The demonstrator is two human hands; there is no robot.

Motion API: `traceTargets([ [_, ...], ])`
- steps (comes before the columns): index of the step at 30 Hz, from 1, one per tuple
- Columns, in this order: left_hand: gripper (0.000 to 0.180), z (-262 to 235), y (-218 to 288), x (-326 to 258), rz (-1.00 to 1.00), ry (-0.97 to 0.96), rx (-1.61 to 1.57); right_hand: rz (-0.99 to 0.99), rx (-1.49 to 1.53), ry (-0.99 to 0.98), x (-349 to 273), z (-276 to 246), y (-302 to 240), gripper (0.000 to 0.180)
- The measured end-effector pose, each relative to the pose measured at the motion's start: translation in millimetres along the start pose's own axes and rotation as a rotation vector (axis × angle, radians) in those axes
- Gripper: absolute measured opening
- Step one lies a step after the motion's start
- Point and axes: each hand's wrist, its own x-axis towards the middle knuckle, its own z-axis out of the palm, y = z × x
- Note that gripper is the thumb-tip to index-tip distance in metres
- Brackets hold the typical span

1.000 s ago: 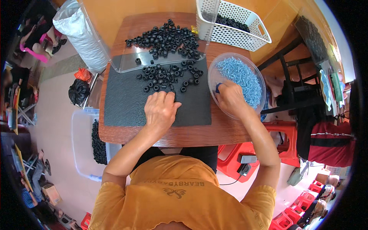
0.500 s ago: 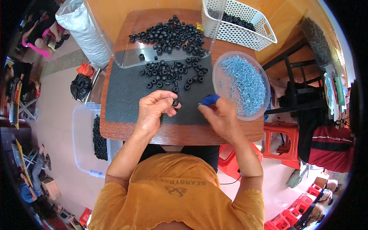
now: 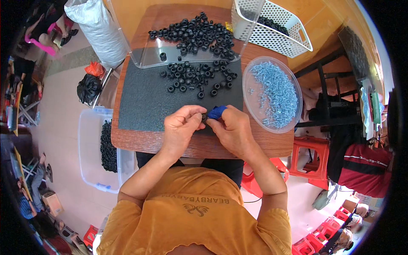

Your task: The person assembles small components by picking up tiny beads from a plate and pressing them into black ring pieces by hand.

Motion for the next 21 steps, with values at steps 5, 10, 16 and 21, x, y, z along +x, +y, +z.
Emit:
traceTargets([
  [5, 0.014, 2, -10, -6, 0.262, 0.021, 0.282, -0.015, -0.076, -0.042, 3, -3, -12, 0.010],
  [10, 0.014, 2, -7, -5, 0.090, 0.006, 0.003, -0.061, -0.129, -0.008, -5, 4, -9, 0.014],
  [16, 0.015, 2, -8, -7, 0.026, 0.004, -0.047, -0.105, -0.178, -0.018, -4, 3, -8, 0.017],
  [21, 0.016, -5, -8, -2, -0.125, -0.060, -0.331, 0.097, -0.025, -0.014, -3, 1, -8, 0.019],
])
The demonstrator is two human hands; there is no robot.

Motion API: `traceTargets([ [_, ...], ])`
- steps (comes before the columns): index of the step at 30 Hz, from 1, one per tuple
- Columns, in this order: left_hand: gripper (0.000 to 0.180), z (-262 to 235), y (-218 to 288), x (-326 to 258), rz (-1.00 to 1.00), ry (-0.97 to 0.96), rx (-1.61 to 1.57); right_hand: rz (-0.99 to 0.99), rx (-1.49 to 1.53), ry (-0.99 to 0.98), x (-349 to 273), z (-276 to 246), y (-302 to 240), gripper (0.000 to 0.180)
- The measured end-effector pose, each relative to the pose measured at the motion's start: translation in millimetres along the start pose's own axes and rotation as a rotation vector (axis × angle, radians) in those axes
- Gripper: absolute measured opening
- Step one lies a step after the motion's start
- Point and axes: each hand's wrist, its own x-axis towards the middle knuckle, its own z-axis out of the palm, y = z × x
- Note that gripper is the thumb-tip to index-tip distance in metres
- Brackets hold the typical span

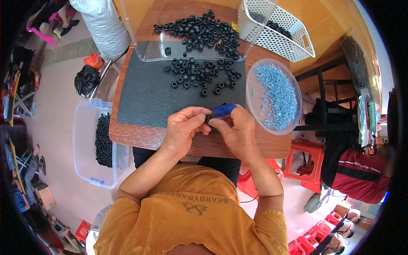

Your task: The person assembles small components by picking up tiny beads from a plate and pressing them into black ring pieces by hand.

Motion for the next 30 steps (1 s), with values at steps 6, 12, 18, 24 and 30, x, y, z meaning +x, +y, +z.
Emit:
traceTargets([
  [6, 0.018, -3, -2, 0, -0.144, -0.032, -0.239, -0.127, -0.117, 0.089, -1, 2, -10, 0.018],
  [12, 0.018, -3, -6, 1, -0.185, -0.014, -0.334, -0.410, -0.193, 0.212, -5, 10, -3, 0.025],
  [18, 0.018, -4, -7, 0, -0.194, -0.043, -0.372, -0.364, -0.118, 0.194, -3, 9, -3, 0.028],
  [24, 0.018, -3, -9, -2, -0.181, -0.020, -0.324, -0.377, -0.101, 0.156, -4, 8, 0, 0.029],
  [30, 0.019, -7, 1, 1, -0.219, -0.079, -0.251, -0.415, -0.110, 0.084, 2, 1, -5, 0.028],
])
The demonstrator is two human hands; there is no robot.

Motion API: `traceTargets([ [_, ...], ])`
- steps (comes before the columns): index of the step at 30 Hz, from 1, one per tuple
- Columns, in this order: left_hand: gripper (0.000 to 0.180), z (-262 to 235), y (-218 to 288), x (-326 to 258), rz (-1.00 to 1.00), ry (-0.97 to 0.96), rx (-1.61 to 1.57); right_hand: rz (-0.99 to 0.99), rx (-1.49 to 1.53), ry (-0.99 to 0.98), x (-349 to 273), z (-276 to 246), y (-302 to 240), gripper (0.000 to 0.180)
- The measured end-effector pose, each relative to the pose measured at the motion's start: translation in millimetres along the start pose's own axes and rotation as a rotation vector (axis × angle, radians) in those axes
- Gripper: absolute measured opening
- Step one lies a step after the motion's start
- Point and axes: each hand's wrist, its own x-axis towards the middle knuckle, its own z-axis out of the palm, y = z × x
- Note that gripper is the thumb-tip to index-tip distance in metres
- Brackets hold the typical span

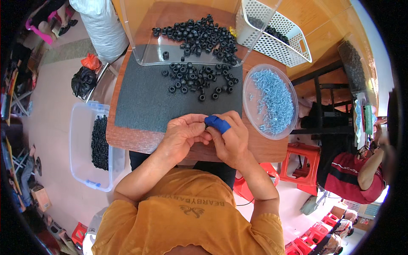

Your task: The person assembles small components by picking up tiny beads from a plate and pressing them into black ring pieces by hand.

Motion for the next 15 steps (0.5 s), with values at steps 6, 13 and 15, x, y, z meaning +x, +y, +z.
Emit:
traceTargets([
  [6, 0.020, -6, 7, 1, -0.068, -0.081, 0.088, -0.085, 0.009, -0.039, 5, -3, 7, 0.031],
  [13, 0.018, -3, 13, -4, 0.008, 0.014, 0.201, 0.053, -0.106, 0.043, 30, 17, 48, 0.023],
  [15, 0.017, -3, 15, -5, 0.033, 0.043, 0.209, 0.005, -0.194, 0.028, 31, 29, 54, 0.027],
])
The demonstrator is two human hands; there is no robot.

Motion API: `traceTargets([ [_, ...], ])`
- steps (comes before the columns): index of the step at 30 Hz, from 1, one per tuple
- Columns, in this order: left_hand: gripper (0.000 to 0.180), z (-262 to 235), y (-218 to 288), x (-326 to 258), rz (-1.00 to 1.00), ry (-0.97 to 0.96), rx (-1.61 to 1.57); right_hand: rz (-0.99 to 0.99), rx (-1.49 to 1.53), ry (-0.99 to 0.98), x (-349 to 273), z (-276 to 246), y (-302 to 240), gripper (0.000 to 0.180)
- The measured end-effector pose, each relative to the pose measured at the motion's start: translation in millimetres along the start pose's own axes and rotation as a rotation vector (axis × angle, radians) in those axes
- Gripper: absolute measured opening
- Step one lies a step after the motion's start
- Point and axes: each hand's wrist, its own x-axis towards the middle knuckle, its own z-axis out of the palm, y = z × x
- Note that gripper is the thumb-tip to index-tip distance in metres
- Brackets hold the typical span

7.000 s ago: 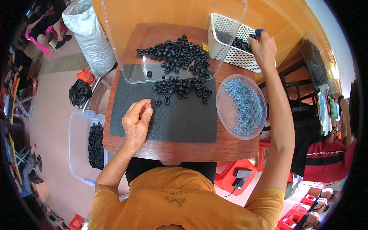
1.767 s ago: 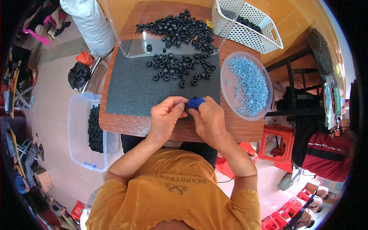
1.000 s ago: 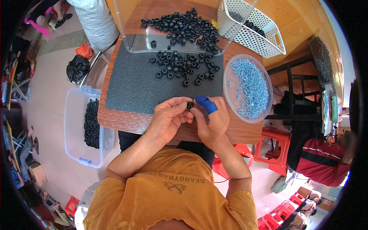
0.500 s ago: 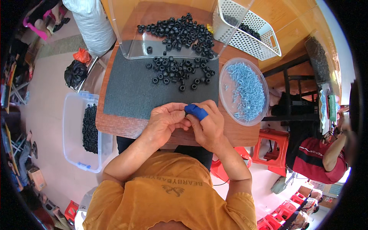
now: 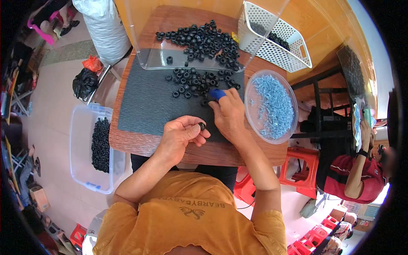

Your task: The person assembles small components by picking up tiny beads from a plate and pressing them into black ring pieces by hand.

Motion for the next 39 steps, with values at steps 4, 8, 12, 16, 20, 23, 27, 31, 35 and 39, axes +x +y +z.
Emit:
traceTargets([
  [4, 0.019, -6, 0, 0, 0.054, 0.020, 0.003, -0.011, 0.087, -0.032, -5, 14, -3, 0.024],
  [8, 0.020, -5, 1, -1, 0.072, 0.040, -0.030, 0.084, 0.189, 0.050, 2, 12, -6, 0.020],
  [12, 0.020, -6, 0, 1, 0.089, 0.037, -0.036, 0.102, 0.013, 0.067, 4, 14, 1, 0.016],
  [16, 0.020, -6, -1, 0, 0.095, 0.042, -0.056, 0.027, -0.082, 0.001, 7, 24, -3, 0.018],
  [20, 0.020, -8, -2, 0, 0.112, 0.041, -0.071, 0.011, -0.148, -0.038, 16, 30, -10, 0.020],
  [23, 0.019, -5, -2, -1, 0.111, 0.051, -0.071, 0.034, -0.219, -0.109, 19, 30, -11, 0.020],
  [27, 0.019, -4, -2, -1, 0.117, 0.049, -0.070, 0.031, -0.210, -0.118, 18, 27, -11, 0.019],
  [31, 0.018, -5, -3, -1, 0.135, 0.042, -0.085, 0.055, 0.031, 0.028, 10, 9, -16, 0.017],
  [35, 0.019, -1, -3, 2, 0.185, 0.094, -0.064, 0.211, 0.270, 0.097, -8, -12, -37, 0.022],
  [39, 0.019, 7, -4, 3, 0.183, 0.072, -0.109, 0.205, 0.275, 0.095, -24, -17, -51, 0.022],
])
